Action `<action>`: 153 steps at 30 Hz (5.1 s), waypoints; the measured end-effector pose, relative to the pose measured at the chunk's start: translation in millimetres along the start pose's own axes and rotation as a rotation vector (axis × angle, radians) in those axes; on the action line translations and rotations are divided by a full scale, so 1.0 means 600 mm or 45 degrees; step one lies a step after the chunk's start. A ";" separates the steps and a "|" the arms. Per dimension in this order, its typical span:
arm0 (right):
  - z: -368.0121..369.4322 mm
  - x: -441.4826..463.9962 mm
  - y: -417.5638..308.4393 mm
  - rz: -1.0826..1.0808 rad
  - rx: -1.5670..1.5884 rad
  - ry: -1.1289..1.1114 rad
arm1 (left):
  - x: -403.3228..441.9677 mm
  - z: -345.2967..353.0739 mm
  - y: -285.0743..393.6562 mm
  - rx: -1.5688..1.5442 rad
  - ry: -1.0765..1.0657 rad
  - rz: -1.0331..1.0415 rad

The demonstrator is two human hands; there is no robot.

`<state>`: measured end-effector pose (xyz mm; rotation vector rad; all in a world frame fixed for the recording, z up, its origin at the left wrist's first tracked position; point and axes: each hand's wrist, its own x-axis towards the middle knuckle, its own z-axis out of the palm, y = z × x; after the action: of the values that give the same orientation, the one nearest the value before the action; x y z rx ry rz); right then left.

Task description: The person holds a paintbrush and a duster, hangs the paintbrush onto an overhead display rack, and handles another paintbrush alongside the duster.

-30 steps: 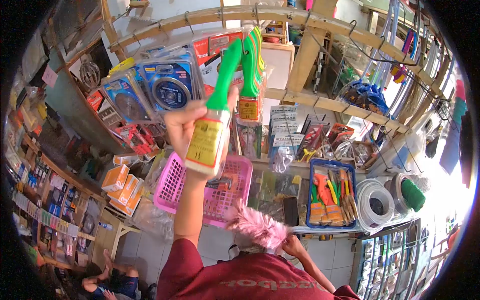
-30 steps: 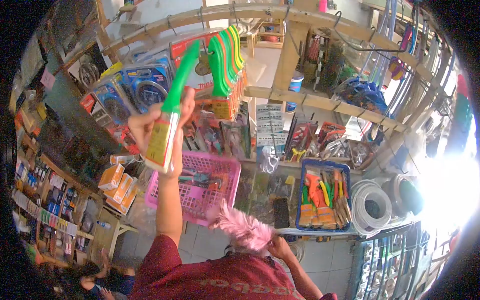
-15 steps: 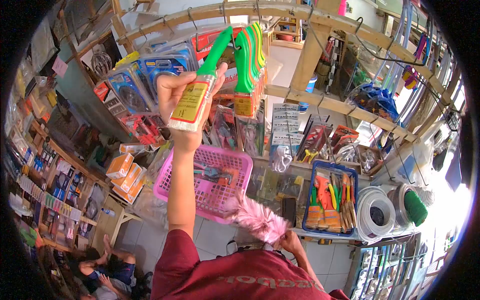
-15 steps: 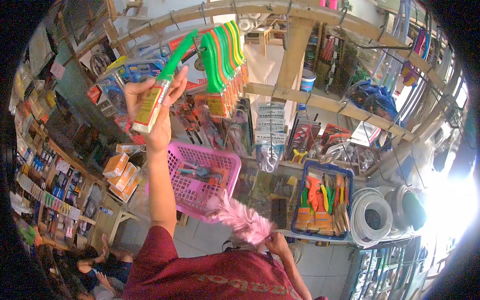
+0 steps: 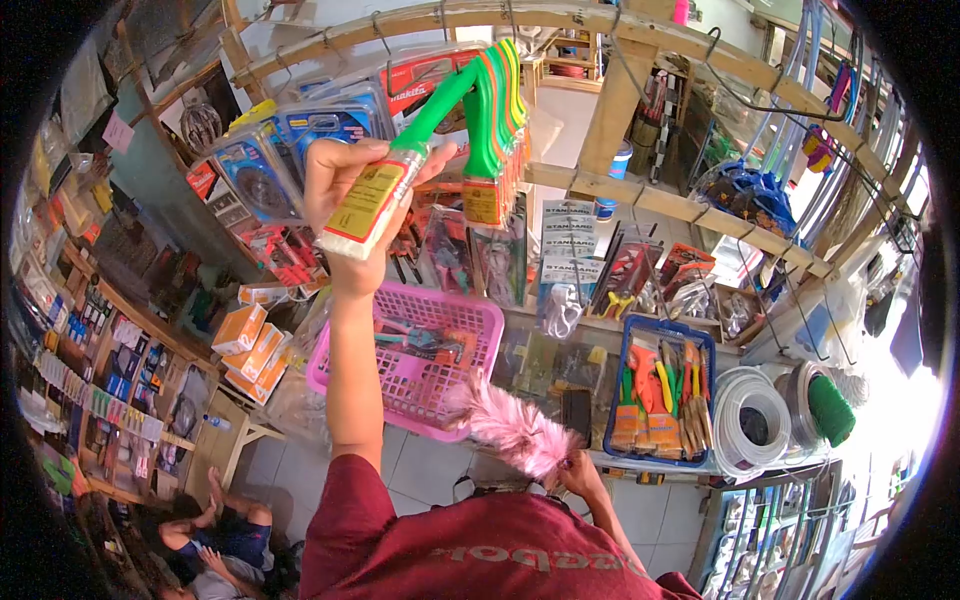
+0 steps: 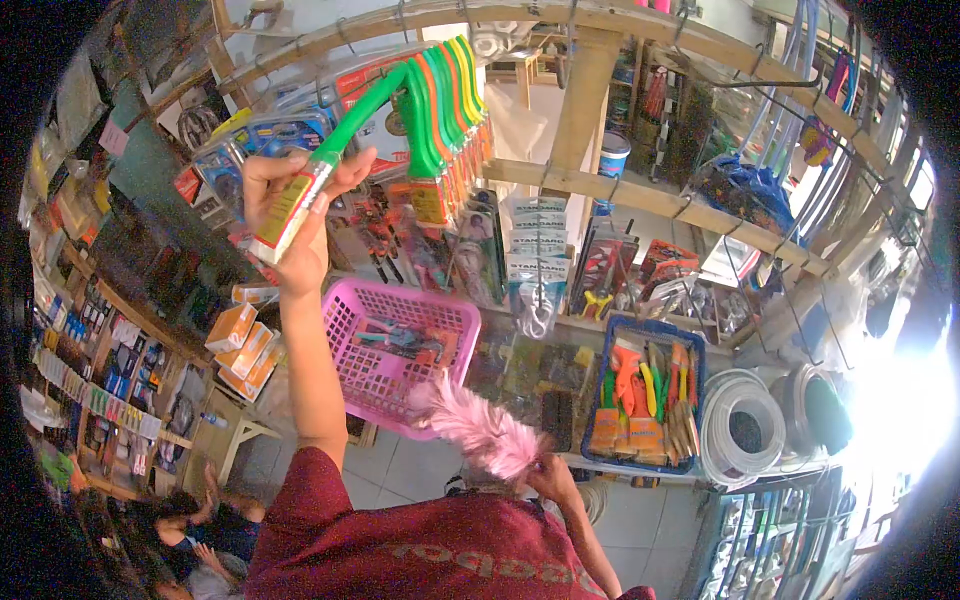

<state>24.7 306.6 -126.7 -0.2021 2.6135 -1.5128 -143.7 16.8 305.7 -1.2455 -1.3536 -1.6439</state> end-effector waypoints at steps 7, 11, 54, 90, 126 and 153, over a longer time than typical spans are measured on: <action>0.002 -0.014 -0.055 0.059 -0.107 -0.002 | -0.040 -0.023 -0.010 0.163 -0.114 -0.286; 0.017 -0.018 -0.061 0.005 -0.132 0.028 | -0.052 -0.018 -0.010 0.762 -0.426 -0.276; 0.095 -0.118 -0.060 0.430 -0.207 -0.087 | -0.410 0.319 -0.187 -0.080 -1.266 -0.631; -0.093 -0.132 0.065 0.117 -0.067 0.034 | -0.421 0.562 -0.448 0.512 -1.352 0.438; -0.125 0.031 -0.131 0.071 -0.196 0.111 | -0.488 0.023 -0.028 -1.003 0.716 -1.802; 0.017 -0.010 -0.145 0.239 0.491 0.701 | -0.494 0.049 -0.013 -1.424 -0.257 -2.166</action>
<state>37.1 256.1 -55.9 0.5526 2.5128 -2.1958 -46.4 24.1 24.2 -0.4486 -1.7414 -3.8863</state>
